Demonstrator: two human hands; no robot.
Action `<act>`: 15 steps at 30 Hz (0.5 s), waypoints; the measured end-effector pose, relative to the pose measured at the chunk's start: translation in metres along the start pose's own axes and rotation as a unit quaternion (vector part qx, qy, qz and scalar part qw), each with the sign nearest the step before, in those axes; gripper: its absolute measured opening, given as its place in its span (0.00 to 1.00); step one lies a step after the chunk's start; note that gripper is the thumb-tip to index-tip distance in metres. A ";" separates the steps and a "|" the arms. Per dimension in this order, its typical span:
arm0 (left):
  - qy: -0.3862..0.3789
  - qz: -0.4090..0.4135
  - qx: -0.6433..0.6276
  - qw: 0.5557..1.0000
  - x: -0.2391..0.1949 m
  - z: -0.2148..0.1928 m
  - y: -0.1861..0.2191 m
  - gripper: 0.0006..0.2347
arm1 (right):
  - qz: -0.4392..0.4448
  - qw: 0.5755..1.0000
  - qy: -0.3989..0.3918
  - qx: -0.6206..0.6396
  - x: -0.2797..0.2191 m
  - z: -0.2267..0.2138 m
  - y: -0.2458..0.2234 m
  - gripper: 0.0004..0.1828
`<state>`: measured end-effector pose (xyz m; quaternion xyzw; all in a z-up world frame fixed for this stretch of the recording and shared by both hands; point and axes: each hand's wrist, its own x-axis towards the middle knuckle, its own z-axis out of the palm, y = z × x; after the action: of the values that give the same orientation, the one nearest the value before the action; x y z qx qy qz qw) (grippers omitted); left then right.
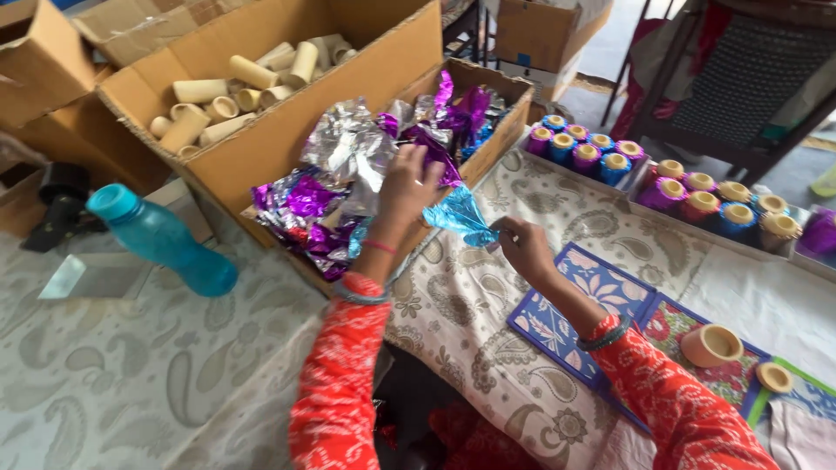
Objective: The person wipes small cylindrical candle holders with a pink cloth, then wraps them in shiny metallic foil. They place the wrapped items into a tray and repeat the process with additional holders.
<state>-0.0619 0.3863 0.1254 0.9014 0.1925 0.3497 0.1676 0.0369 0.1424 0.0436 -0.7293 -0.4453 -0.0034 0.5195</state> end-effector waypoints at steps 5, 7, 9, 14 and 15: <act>-0.159 -0.088 0.176 0.967 0.011 0.021 0.048 0.36 | -0.088 0.988 -0.041 -0.119 -0.009 0.004 -0.033 0.10; -0.199 -0.089 0.225 0.950 0.015 0.031 0.049 0.39 | -0.119 0.977 -0.047 -0.168 -0.013 0.007 -0.035 0.08; -0.213 -0.070 0.288 0.931 0.020 0.047 0.037 0.32 | -0.195 0.961 -0.036 -0.191 -0.016 0.008 -0.036 0.05; -0.238 -0.103 0.187 0.947 0.019 0.058 -0.004 0.25 | -0.180 0.958 -0.059 -0.214 -0.025 0.016 -0.021 0.04; -0.277 -0.143 0.151 0.938 0.021 0.051 -0.008 0.28 | -0.176 0.956 -0.073 -0.222 -0.028 0.017 -0.014 0.04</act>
<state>-0.0135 0.3947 0.0980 0.9402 0.3162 0.0247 0.1245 0.0027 0.1385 0.0331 -0.7350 -0.5909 -0.1404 0.3015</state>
